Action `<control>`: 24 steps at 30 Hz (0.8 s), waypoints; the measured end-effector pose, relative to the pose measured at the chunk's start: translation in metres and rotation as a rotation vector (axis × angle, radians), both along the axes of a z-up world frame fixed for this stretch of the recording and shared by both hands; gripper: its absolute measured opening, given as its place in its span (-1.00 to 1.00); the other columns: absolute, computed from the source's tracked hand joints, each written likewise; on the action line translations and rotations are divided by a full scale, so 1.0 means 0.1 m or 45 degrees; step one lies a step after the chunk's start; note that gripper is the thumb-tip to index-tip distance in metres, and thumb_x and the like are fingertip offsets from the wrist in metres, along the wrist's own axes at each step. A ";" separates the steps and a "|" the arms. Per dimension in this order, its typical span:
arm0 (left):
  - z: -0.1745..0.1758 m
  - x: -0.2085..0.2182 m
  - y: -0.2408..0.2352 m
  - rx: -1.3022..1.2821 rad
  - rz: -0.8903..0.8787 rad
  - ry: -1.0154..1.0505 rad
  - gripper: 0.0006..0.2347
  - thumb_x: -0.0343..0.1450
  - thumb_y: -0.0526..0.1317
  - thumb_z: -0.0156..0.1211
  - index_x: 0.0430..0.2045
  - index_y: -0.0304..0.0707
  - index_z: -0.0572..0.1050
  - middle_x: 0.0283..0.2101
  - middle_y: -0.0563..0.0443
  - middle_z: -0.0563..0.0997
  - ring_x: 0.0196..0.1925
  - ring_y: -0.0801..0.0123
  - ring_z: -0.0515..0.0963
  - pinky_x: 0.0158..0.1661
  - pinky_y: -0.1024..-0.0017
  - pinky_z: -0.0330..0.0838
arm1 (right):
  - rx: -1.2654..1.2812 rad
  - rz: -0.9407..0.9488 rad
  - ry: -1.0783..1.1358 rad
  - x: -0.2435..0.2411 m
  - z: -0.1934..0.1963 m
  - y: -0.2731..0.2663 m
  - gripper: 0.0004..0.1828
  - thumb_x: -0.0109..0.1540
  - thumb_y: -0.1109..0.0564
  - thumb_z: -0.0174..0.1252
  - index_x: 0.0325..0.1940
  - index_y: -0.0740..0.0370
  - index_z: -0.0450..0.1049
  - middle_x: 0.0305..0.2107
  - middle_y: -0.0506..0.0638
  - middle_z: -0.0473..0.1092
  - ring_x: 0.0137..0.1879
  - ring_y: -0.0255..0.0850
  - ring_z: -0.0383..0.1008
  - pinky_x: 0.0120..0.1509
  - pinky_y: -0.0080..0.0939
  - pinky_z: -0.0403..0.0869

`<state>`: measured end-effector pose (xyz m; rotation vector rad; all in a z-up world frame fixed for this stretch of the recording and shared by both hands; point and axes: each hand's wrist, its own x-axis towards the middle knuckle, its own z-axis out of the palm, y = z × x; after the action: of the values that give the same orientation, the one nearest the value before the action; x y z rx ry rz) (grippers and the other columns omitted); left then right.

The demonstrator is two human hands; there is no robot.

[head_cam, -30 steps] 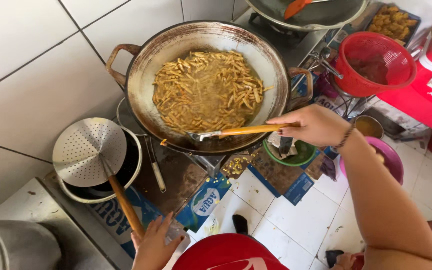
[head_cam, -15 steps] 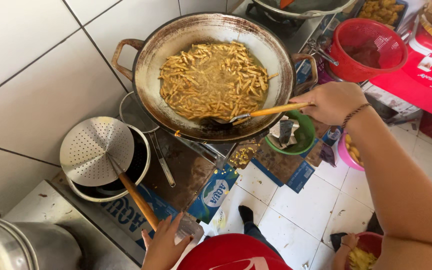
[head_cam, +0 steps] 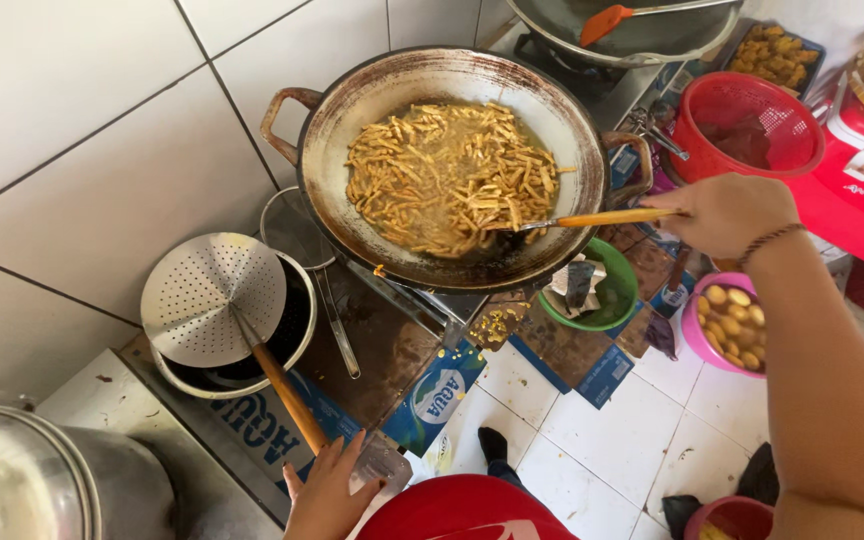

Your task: The person peels hard-boiled eggs by hand, removing shells and placing the peeled eggs into a red bowl. The person then moves to a stove and stirs noodles in a wok with a spatula.

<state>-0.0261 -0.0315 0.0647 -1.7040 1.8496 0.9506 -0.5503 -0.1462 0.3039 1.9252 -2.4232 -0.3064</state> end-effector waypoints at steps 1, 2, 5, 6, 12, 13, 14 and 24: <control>0.00 -0.01 -0.01 -0.003 -0.001 0.008 -0.27 0.41 0.27 0.11 0.47 0.28 -0.05 0.54 -0.01 0.01 0.61 0.26 -0.05 0.39 -0.46 -0.47 | -0.026 0.011 -0.025 -0.05 0.01 0.02 -0.61 0.22 -0.27 0.17 0.14 -0.50 0.59 -0.21 -0.18 0.63 -0.11 -0.14 0.62 -0.05 -0.10 0.54; 0.01 0.00 -0.01 -0.003 -0.003 0.013 -0.27 0.41 0.27 0.10 0.47 0.27 -0.05 0.54 -0.02 0.00 0.61 0.25 -0.05 0.39 -0.46 -0.47 | -0.006 0.000 -0.088 -0.10 0.02 0.03 -0.61 0.23 -0.26 0.16 0.13 -0.45 0.61 -0.20 -0.15 0.63 -0.12 -0.12 0.62 -0.03 -0.10 0.54; 0.04 -0.01 -0.01 0.002 -0.026 0.024 -0.28 0.43 0.26 0.09 0.47 0.25 -0.05 0.54 -0.03 0.00 0.61 0.23 -0.06 0.38 -0.47 -0.48 | 0.032 -0.008 -0.247 -0.23 0.08 0.06 -0.59 0.25 -0.25 0.14 0.15 -0.29 0.62 -0.20 -0.06 0.63 -0.15 -0.08 0.63 0.00 -0.11 0.54; 0.05 -0.02 -0.01 0.003 -0.036 0.027 -0.29 0.43 0.25 0.09 0.47 0.25 -0.05 0.54 -0.04 0.00 0.61 0.22 -0.06 0.38 -0.48 -0.48 | 0.026 0.009 -0.278 -0.25 0.12 0.08 -0.56 0.25 -0.25 0.14 0.17 -0.24 0.61 -0.22 -0.01 0.63 -0.17 -0.08 0.63 -0.01 -0.11 0.54; 0.16 -0.06 -0.03 0.002 -0.012 0.094 -0.29 0.42 0.21 0.12 0.47 0.23 -0.03 0.53 -0.06 0.02 0.61 0.19 -0.07 0.39 -0.46 -0.48 | 0.165 -0.043 -0.398 0.08 0.35 0.19 -0.58 0.22 -0.21 0.23 0.15 -0.25 0.59 -0.35 -0.03 0.64 -0.26 -0.16 0.60 -0.09 -0.14 0.57; 0.18 -0.06 -0.02 0.005 -0.013 0.110 -0.29 0.43 0.21 0.12 0.47 0.22 -0.04 0.53 -0.07 0.02 0.61 0.16 -0.09 0.38 -0.46 -0.49 | 0.145 -0.004 -0.490 0.18 0.38 0.20 -0.59 0.19 -0.19 0.26 0.12 -0.26 0.59 -0.38 -0.06 0.63 -0.28 -0.19 0.61 -0.10 -0.15 0.57; 0.19 -0.06 -0.02 0.007 -0.013 0.126 -0.29 0.44 0.20 0.12 0.47 0.21 -0.04 0.53 -0.08 0.01 0.61 0.13 -0.11 0.38 -0.46 -0.50 | 0.166 0.014 -0.450 0.29 0.41 0.20 -0.60 0.20 -0.19 0.27 0.13 -0.30 0.59 -0.38 -0.06 0.62 -0.30 -0.15 0.60 -0.12 -0.14 0.57; 0.25 -0.03 0.05 0.014 0.033 0.131 -0.30 0.44 0.22 0.10 0.47 0.23 -0.04 0.54 -0.08 -0.01 0.62 0.12 -0.13 0.38 -0.46 -0.50 | 0.024 0.482 -0.005 1.05 0.12 -0.23 -0.66 0.22 -0.19 0.16 0.09 -0.48 0.58 -0.34 -0.11 0.58 -0.23 -0.11 0.61 -0.16 -0.04 0.56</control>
<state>-0.0290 -0.0270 0.0892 -1.7056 1.8873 1.0756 -0.4455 -0.1690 0.3160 2.3316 -2.0009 -0.3087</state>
